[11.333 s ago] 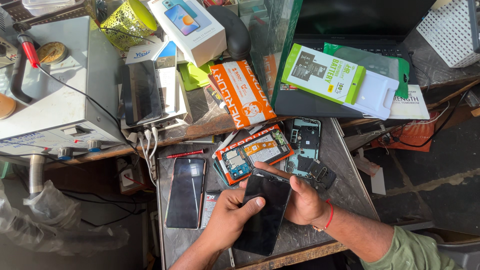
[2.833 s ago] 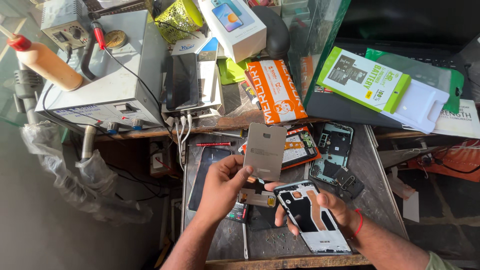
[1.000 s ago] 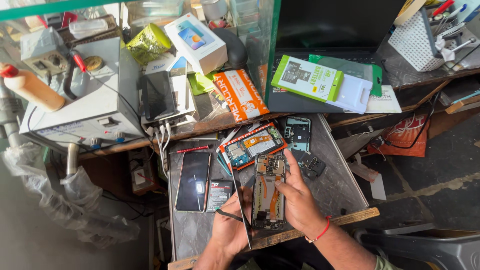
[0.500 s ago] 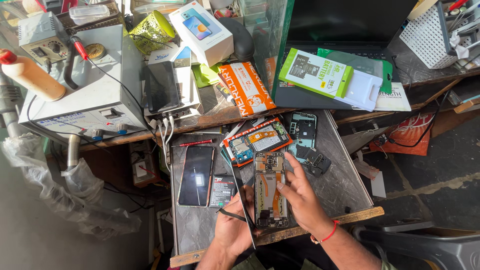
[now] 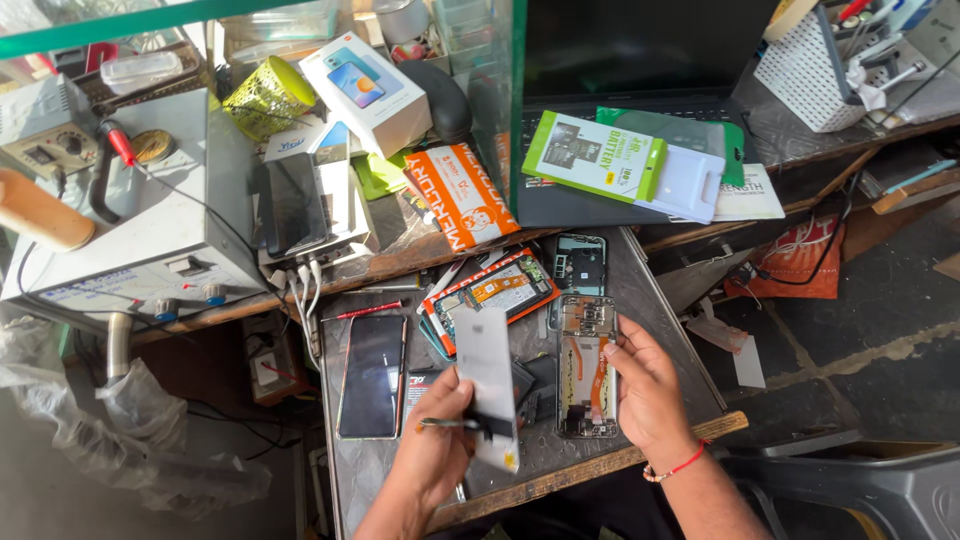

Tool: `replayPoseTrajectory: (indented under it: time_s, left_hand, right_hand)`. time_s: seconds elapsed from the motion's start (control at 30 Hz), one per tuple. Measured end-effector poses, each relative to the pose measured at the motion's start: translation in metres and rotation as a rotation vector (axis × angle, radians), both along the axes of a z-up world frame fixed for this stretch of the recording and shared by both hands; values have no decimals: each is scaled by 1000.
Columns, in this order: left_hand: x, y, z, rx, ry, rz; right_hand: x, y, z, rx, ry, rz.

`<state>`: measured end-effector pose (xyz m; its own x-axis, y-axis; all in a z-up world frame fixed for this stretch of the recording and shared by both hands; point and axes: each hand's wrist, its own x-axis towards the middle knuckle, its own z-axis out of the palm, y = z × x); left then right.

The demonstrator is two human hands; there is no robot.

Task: The person disassembles a smartphone, removes the back cover and battery, then reassembles it with a new battery. They connect internal components, place the back cover, and power on the device to verify functionality.

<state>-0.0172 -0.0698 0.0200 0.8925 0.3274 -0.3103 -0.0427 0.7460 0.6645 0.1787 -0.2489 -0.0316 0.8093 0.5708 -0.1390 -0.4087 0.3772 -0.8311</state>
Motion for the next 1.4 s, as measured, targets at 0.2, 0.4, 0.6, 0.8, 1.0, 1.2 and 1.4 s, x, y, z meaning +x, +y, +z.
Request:
replayPoseTrajectory:
  time_s: [0.2, 0.4, 0.6, 0.8, 1.0, 1.2, 1.4]
  left_hand:
    - [62, 26, -7, 305, 35, 36]
    - [56, 73, 6, 484, 144, 312]
    - [98, 151, 30, 825, 238, 347]
    - [151, 192, 30, 994, 340, 254]
    - [167, 186, 45, 1394, 537, 385]
    - [172, 186, 41, 1607, 555, 386]
    - [151, 166, 54, 1574, 522, 398]
  right_hand:
    - [-5, -14, -10, 76, 21, -18]
    - [-2, -20, -6, 103, 55, 23]
    - [-3, -17, -13, 106, 35, 64]
    - [-2, -21, -16, 122, 35, 39]
    - [2, -26, -21, 230, 2, 217]
    - [6, -27, -15, 108, 186, 157]
    - [2, -28, 2, 223, 326, 277]
